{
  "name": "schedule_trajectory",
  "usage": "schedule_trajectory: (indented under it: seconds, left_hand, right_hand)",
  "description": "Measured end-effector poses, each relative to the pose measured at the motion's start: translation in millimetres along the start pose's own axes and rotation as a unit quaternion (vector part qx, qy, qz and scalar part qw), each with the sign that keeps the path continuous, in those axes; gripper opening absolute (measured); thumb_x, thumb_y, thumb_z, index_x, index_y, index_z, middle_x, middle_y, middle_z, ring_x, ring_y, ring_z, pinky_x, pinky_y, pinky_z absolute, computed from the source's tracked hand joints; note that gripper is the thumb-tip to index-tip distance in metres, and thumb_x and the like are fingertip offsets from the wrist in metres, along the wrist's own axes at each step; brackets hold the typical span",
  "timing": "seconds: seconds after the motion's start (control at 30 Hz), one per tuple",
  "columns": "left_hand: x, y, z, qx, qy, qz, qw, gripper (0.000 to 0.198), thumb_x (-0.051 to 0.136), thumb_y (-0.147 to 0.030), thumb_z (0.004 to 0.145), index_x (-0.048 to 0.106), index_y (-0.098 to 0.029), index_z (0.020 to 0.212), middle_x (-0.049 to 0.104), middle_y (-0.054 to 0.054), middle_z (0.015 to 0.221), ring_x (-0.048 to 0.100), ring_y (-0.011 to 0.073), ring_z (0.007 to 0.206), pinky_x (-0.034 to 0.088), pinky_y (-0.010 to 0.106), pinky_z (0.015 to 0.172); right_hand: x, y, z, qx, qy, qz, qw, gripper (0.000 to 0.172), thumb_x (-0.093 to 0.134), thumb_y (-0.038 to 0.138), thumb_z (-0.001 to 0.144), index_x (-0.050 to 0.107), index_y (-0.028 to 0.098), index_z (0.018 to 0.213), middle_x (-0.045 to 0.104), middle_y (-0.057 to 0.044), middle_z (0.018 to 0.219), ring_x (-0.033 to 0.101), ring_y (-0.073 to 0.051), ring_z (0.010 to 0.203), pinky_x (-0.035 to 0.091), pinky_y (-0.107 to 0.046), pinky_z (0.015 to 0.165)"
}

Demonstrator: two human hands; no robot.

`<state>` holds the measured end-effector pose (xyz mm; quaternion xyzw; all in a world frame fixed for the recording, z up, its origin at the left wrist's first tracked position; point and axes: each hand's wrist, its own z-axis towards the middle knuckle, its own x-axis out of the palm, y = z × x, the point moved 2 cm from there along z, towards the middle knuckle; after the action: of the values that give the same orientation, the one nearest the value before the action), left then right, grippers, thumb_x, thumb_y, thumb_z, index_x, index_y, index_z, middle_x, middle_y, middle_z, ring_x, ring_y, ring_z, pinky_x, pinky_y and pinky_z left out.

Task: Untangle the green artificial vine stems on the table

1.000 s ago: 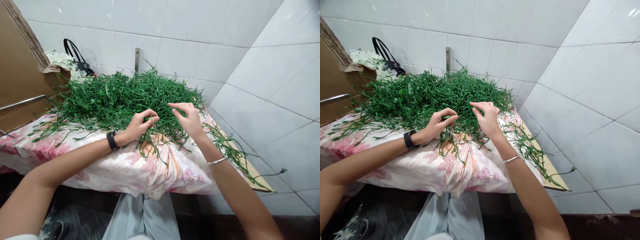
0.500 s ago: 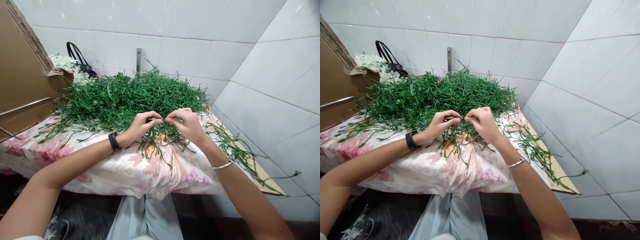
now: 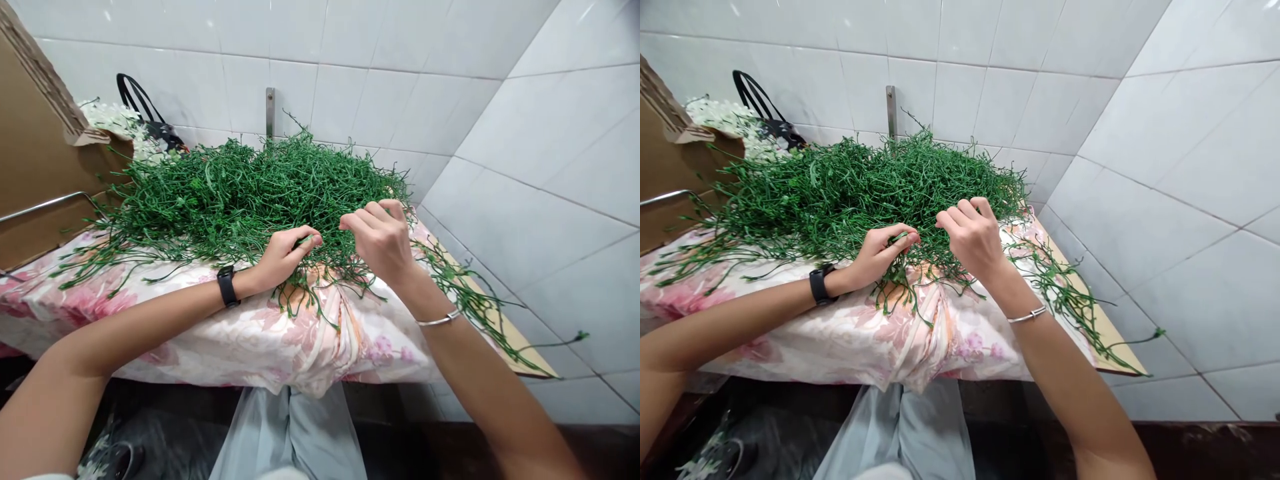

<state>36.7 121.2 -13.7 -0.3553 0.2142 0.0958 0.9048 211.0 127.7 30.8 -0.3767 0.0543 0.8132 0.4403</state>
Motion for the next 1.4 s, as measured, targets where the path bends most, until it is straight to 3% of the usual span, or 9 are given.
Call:
schedule_trajectory:
  seconds: [0.07,0.2,0.23,0.5,0.67,0.83,0.93,1.17,1.4]
  left_hand:
    - [-0.8,2.2,-4.3,-0.014,-0.023,-0.014,1.000,0.022,0.046,-0.033,0.087,0.060,-0.016,0.081,0.060,-0.001,0.069,0.050,0.0082,0.061,0.038,0.019,0.059]
    - [-3.0,7.7,-9.2,-0.063,-0.106,-0.058,0.991,0.024,0.046,-0.037,0.086,0.058,-0.017,0.079,0.052,-0.002,0.061,0.046,0.0086,0.057,0.036,0.021,0.055]
    - [-2.7,8.2,-8.7,-0.068,-0.115,-0.071,0.989,0.024,0.046,-0.038,0.086,0.058,-0.018,0.080,0.052,-0.002,0.061,0.047,0.0089,0.059,0.037,0.021,0.057]
    - [-3.3,1.7,-0.8,-0.075,-0.070,-0.157,0.982,0.019,0.052,-0.029,0.081,0.059,-0.018,0.095,0.062,0.004,0.095,0.056,0.0134,0.089,0.044,0.025,0.078]
    - [-7.4,0.1,2.1,-0.052,-0.069,-0.187,0.979,0.022,0.049,-0.015,0.077,0.058,-0.018,0.096,0.061,0.003,0.093,0.057,0.0129,0.090,0.045,0.027,0.084]
    - [-9.4,0.7,3.7,-0.034,-0.077,-0.194,0.977,0.025,0.052,-0.015,0.077,0.055,-0.017,0.102,0.060,0.004,0.095,0.055,0.0129,0.093,0.043,0.027,0.086]
    - [-10.0,1.4,4.2,-0.026,-0.073,-0.200,0.977,0.025,0.055,-0.017,0.077,0.054,-0.017,0.102,0.058,0.004,0.097,0.054,0.0125,0.092,0.044,0.026,0.085]
    - [-8.8,3.0,4.3,-0.029,-0.058,-0.180,0.982,0.023,0.060,-0.021,0.076,0.054,-0.018,0.098,0.057,0.003,0.095,0.053,0.0108,0.086,0.044,0.024,0.081]
    - [-6.7,7.1,5.8,0.000,-0.079,-0.194,0.978,0.022,0.063,-0.025,0.076,0.054,-0.018,0.095,0.056,0.003,0.095,0.053,0.0101,0.087,0.044,0.023,0.081]
  right_hand:
    - [-4.2,-13.7,-2.2,0.026,-0.023,-0.005,0.999,0.033,0.032,0.017,0.090,0.059,0.024,0.071,0.054,-0.002,0.062,0.047,-0.016,0.070,0.031,-0.038,0.079]
    - [-22.0,-49.4,-8.2,0.154,-0.203,-0.039,0.966,0.022,0.043,0.020,0.087,0.063,0.021,0.077,0.060,-0.003,0.069,0.052,-0.019,0.073,0.030,-0.043,0.081]
    - [-23.5,-53.5,-8.3,0.170,-0.211,-0.013,0.962,0.021,0.044,0.023,0.087,0.063,0.022,0.079,0.061,-0.002,0.070,0.053,-0.018,0.072,0.030,-0.043,0.081]
    - [-3.6,-17.9,-0.4,0.081,-0.068,0.103,0.989,0.016,0.050,0.027,0.086,0.066,0.030,0.083,0.068,0.004,0.084,0.056,-0.016,0.083,0.029,-0.039,0.083]
    - [-0.2,7.5,2.3,0.095,0.009,0.209,0.973,0.015,0.051,0.030,0.086,0.066,0.025,0.085,0.069,0.002,0.085,0.057,-0.014,0.083,0.030,-0.036,0.083]
    - [6.3,22.5,1.1,0.096,0.077,0.293,0.948,0.014,0.058,0.033,0.081,0.065,0.022,0.082,0.069,0.001,0.082,0.059,-0.014,0.079,0.032,-0.034,0.082]
    - [8.7,23.7,-0.3,0.098,0.077,0.326,0.937,0.010,0.058,0.029,0.080,0.064,0.021,0.079,0.068,0.001,0.080,0.059,-0.014,0.078,0.033,-0.033,0.081]
    - [3.7,23.5,-1.4,0.086,-0.013,0.197,0.976,0.007,0.056,0.023,0.079,0.059,0.020,0.072,0.065,0.002,0.074,0.057,-0.014,0.075,0.031,-0.035,0.083]
    - [1.4,25.2,-1.5,0.090,-0.032,0.193,0.976,0.008,0.054,0.024,0.082,0.058,0.020,0.078,0.065,0.001,0.078,0.055,-0.014,0.077,0.032,-0.034,0.081]
